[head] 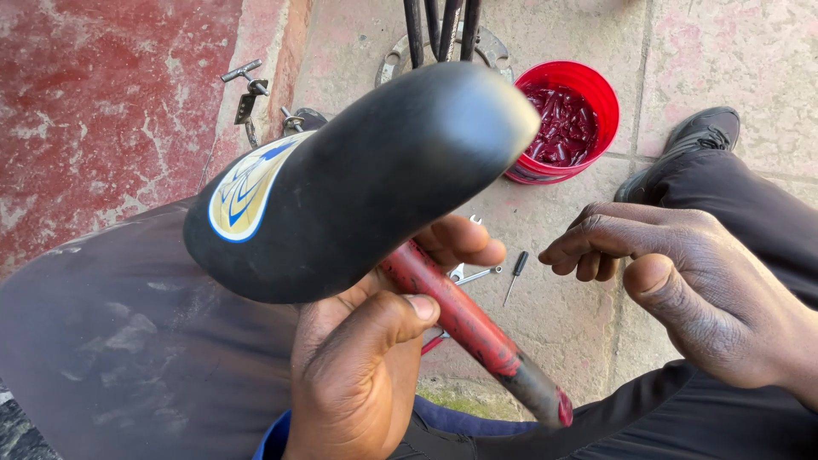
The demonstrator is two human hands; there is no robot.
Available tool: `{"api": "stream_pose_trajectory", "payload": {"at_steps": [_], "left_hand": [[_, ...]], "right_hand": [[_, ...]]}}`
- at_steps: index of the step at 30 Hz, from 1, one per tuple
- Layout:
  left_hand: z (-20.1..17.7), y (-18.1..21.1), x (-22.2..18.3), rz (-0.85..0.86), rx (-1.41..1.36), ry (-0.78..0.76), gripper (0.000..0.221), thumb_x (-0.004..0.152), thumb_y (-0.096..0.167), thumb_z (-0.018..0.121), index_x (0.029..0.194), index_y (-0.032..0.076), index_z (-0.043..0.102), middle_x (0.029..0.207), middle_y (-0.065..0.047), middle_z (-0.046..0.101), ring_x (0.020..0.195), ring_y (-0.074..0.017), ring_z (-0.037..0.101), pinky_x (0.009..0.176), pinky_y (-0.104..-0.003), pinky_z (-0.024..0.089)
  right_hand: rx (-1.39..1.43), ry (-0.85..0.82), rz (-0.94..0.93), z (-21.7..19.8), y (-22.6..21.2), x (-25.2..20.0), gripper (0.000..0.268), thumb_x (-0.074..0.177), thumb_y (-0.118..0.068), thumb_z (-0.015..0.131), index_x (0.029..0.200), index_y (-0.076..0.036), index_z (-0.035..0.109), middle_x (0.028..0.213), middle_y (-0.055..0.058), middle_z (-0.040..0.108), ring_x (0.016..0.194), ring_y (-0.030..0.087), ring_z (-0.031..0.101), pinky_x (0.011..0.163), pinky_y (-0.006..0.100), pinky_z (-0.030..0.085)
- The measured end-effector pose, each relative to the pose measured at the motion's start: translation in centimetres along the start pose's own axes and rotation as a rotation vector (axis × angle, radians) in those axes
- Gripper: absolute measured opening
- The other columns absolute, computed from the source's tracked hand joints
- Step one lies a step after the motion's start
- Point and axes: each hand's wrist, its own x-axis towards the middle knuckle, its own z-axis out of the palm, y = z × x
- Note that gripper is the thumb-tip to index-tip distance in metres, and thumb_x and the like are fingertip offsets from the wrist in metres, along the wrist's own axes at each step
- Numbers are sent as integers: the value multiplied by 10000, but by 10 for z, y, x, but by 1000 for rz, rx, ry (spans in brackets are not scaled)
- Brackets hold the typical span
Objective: The person is disassembling a bicycle seat, applying grease to the seat post, and reassembling the components using a screwdriver and wrench.
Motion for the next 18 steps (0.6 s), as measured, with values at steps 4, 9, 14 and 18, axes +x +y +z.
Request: {"api": "stream_pose_trajectory", "payload": {"at_steps": [4, 9, 14, 18], "left_hand": [[5, 2, 0, 39, 170, -25, 487, 836, 20, 441, 1303, -104, 498, 1215, -259, 596, 1168, -325, 581, 1084, -483, 437], [9, 4, 1, 26, 301, -18, 404, 939, 85, 488, 1293, -106, 524, 1227, -228, 635, 1021, -238, 636, 1047, -410, 460], [13, 5, 3, 67, 393, -12, 395, 940, 49, 494, 1307, -97, 506, 1250, -204, 630, 1208, -281, 613, 1072, -415, 494], [7, 2, 4, 112, 366, -51, 169, 970, 131, 517, 1052, 1, 587, 1264, -200, 616, 1226, -294, 600, 1099, -447, 491]], "right_hand": [[-10, 19, 22, 0, -1, -1, 844, 864, -706, 240, 874, -63, 787, 789, 37, 814, 666, 149, 692, 606, 291, 551], [-20, 24, 21, -1, -3, -2, 825, 864, -695, 248, 878, -68, 784, 782, 29, 800, 661, 146, 677, 587, 291, 538], [-19, 22, -17, -2, -3, -2, 812, 876, -685, 254, 889, -67, 781, 772, 24, 796, 649, 140, 680, 584, 280, 541], [-8, 21, -19, -2, -1, -3, 799, 880, -681, 261, 887, -70, 776, 785, 16, 799, 665, 138, 673, 593, 278, 538]]}}
